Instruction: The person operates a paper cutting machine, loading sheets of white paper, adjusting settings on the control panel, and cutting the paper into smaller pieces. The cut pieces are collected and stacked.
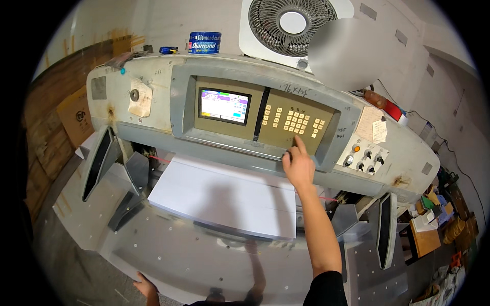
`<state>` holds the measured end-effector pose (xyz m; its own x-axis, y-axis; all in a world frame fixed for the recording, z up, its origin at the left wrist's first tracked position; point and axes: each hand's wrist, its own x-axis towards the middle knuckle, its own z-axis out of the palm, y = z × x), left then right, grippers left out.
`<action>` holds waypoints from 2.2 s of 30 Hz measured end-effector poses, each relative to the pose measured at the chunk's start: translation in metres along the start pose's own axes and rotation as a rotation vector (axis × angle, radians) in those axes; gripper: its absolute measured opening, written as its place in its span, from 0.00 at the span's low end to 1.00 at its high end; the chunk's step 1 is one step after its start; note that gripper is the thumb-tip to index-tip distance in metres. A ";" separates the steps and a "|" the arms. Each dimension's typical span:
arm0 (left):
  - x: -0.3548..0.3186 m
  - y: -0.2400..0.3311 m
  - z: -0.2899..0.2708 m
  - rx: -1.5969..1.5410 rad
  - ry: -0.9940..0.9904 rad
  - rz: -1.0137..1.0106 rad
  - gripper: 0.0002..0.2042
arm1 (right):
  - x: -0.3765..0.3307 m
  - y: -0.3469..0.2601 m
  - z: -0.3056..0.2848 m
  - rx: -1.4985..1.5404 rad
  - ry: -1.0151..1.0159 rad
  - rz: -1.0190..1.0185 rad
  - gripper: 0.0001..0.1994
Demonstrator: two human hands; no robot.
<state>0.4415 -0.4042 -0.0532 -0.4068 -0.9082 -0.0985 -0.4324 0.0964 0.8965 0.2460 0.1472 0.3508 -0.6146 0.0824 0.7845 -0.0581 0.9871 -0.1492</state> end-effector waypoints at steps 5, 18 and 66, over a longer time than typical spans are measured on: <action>-0.005 0.008 -0.002 0.048 0.001 -0.065 0.33 | -0.010 0.025 -0.005 0.000 0.099 0.113 0.09; -0.001 0.004 -0.001 0.069 0.034 -0.062 0.36 | -0.026 0.018 -0.017 -0.021 0.024 0.018 0.10; -0.004 0.005 -0.004 -0.001 -0.039 -0.077 0.34 | -0.571 -0.031 -0.101 0.816 0.585 1.999 0.42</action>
<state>0.4441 -0.4015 -0.0465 -0.4034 -0.8963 -0.1840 -0.4630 0.0265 0.8860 0.6784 0.0832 -0.0319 -0.0553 0.7685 -0.6374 -0.1562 -0.6372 -0.7547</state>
